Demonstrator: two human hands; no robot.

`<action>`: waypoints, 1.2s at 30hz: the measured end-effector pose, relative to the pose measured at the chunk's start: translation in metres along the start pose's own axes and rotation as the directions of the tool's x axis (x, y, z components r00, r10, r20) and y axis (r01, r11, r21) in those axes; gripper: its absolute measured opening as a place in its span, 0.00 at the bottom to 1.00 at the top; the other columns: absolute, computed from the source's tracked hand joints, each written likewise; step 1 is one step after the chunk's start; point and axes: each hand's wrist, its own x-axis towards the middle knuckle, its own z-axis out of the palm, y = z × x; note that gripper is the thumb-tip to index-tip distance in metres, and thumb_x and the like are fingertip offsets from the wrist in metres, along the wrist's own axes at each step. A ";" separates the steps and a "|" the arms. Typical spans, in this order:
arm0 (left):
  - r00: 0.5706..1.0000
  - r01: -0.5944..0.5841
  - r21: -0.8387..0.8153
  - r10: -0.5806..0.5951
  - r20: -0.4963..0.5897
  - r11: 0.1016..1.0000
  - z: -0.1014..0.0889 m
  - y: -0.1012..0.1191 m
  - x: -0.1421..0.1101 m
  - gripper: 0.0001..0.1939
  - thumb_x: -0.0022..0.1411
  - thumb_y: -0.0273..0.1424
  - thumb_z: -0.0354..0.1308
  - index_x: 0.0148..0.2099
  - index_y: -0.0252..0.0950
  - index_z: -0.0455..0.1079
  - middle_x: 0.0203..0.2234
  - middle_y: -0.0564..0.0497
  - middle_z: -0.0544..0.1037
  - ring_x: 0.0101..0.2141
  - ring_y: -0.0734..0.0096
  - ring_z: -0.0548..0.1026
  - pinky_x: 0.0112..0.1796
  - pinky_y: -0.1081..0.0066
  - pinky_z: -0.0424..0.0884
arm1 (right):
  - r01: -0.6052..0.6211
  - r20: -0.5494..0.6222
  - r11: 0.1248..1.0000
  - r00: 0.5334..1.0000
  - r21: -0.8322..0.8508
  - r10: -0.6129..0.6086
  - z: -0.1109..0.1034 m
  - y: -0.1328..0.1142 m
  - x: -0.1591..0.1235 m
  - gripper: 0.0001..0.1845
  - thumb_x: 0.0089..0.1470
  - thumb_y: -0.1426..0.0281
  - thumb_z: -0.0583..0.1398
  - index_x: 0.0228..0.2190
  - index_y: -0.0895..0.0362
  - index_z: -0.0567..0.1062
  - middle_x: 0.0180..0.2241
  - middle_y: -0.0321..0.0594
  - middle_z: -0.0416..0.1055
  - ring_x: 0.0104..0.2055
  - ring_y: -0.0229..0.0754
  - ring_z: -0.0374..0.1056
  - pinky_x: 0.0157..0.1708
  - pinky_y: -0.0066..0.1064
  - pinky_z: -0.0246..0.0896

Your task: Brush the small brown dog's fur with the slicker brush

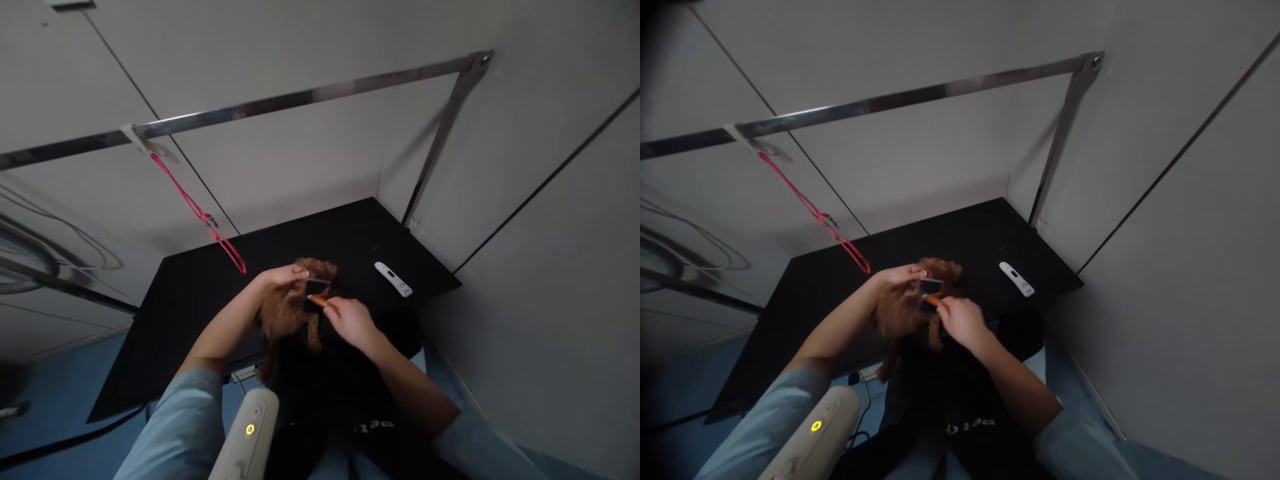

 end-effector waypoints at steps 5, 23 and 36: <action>0.997 0.071 0.076 -0.074 0.037 0.995 -0.003 -0.014 0.000 0.29 0.53 0.56 0.54 0.29 0.31 0.66 0.18 0.54 0.67 0.20 0.77 0.62 0.22 0.75 0.59 | -0.024 0.005 0.996 1.000 0.086 0.024 -0.003 0.013 0.010 0.15 0.59 0.63 0.52 0.33 0.54 0.77 0.33 0.43 0.76 0.35 0.43 0.70 0.34 0.31 0.54; 0.989 -0.135 0.419 0.093 0.119 0.898 0.018 -0.015 -0.012 0.29 0.64 0.52 0.41 0.24 0.33 0.61 0.16 0.56 0.60 0.19 0.79 0.56 0.22 0.75 0.54 | -0.511 0.601 0.353 0.767 0.784 -0.223 0.116 0.002 -0.018 0.15 0.53 0.60 0.58 0.34 0.59 0.64 0.24 0.38 0.73 0.22 0.36 0.68 0.23 0.25 0.58; 0.987 -0.161 0.294 0.154 0.046 0.942 0.014 0.002 -0.012 0.32 0.59 0.57 0.42 0.26 0.31 0.64 0.19 0.53 0.67 0.23 0.77 0.63 0.27 0.75 0.62 | -0.446 0.560 0.413 0.801 0.794 -0.212 0.130 -0.007 -0.018 0.07 0.54 0.67 0.57 0.33 0.59 0.66 0.25 0.37 0.74 0.22 0.35 0.68 0.22 0.25 0.59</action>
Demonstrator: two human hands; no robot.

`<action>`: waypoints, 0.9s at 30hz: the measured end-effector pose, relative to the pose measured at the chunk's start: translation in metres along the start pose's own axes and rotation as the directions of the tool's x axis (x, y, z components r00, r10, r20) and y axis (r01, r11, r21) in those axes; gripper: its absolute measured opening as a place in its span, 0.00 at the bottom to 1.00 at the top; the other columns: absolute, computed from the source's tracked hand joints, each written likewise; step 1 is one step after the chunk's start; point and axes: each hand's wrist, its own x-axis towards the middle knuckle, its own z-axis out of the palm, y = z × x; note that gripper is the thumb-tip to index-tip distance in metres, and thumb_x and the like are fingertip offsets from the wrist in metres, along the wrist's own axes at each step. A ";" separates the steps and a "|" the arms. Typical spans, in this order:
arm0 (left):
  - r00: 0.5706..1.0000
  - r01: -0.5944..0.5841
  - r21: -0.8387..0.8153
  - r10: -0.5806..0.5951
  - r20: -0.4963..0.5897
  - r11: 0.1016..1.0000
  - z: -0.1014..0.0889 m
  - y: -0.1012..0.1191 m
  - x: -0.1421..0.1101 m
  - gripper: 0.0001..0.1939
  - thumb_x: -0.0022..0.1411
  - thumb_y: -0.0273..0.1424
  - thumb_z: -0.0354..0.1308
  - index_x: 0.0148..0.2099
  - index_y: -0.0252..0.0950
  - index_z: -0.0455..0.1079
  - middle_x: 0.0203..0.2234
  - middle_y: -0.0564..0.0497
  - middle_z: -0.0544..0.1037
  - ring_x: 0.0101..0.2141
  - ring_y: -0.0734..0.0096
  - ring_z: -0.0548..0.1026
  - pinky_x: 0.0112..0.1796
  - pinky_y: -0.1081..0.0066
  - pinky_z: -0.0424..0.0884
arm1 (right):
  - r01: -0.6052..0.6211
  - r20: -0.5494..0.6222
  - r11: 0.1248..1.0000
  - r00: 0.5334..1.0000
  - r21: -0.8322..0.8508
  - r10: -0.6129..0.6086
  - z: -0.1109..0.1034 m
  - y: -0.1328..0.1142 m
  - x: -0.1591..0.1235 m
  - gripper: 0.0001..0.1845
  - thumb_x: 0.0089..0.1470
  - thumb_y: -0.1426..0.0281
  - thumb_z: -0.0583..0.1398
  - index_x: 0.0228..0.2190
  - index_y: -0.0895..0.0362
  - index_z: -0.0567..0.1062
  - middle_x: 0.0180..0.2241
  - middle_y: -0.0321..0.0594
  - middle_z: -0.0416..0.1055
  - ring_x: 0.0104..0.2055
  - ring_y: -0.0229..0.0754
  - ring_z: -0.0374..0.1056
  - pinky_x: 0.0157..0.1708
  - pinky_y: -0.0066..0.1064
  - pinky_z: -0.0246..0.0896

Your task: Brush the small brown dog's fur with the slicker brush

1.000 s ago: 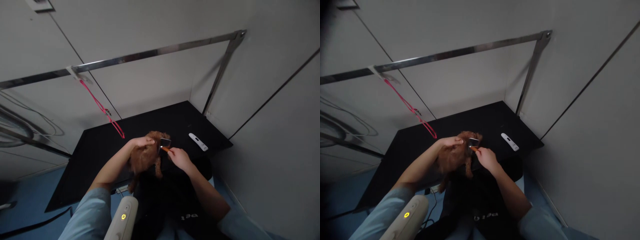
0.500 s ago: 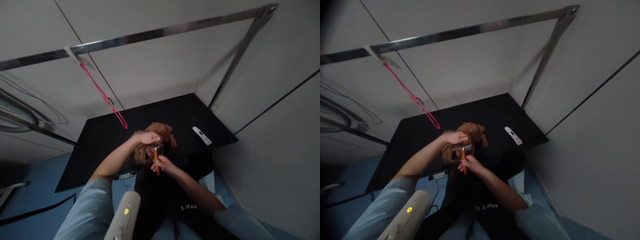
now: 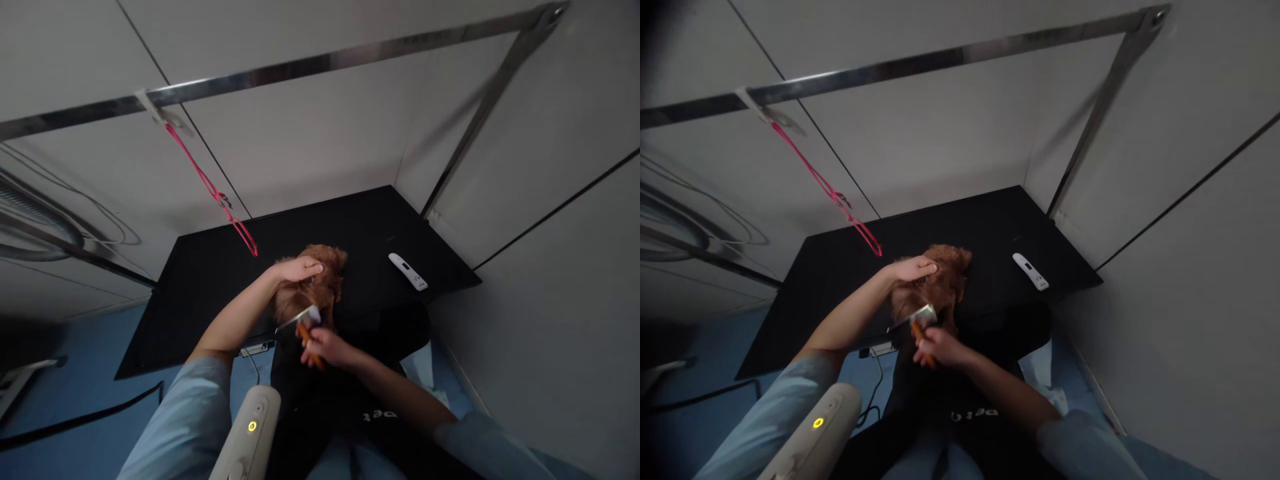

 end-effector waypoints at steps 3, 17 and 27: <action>1.000 -0.001 -0.005 0.001 -0.022 1.000 -0.002 0.002 0.000 0.31 0.60 0.56 0.43 0.25 0.32 0.63 0.19 0.54 0.66 0.22 0.78 0.62 0.26 0.75 0.61 | 0.115 -0.195 0.992 0.973 -0.057 -0.124 -0.006 -0.001 0.008 0.06 0.54 0.69 0.58 0.31 0.58 0.65 0.25 0.37 0.74 0.23 0.33 0.68 0.24 0.24 0.61; 0.996 -0.033 -0.004 0.033 -0.086 0.999 -0.004 -0.007 -0.004 0.33 0.61 0.56 0.42 0.25 0.30 0.66 0.19 0.50 0.70 0.22 0.76 0.65 0.27 0.74 0.63 | -0.100 -0.076 0.983 0.993 -0.153 0.089 -0.025 0.011 0.017 0.06 0.56 0.70 0.53 0.28 0.58 0.64 0.18 0.33 0.69 0.17 0.33 0.63 0.18 0.23 0.54; 0.268 -0.068 -0.017 0.002 -0.963 0.998 0.084 -0.015 -0.050 0.18 0.63 0.43 0.49 0.37 0.36 0.74 0.35 0.46 0.75 0.40 0.64 0.72 0.47 0.63 0.66 | -0.120 -0.209 0.896 0.978 -0.428 0.031 -0.050 0.019 -0.002 0.08 0.53 0.70 0.54 0.23 0.57 0.64 0.14 0.29 0.63 0.15 0.31 0.57 0.19 0.23 0.49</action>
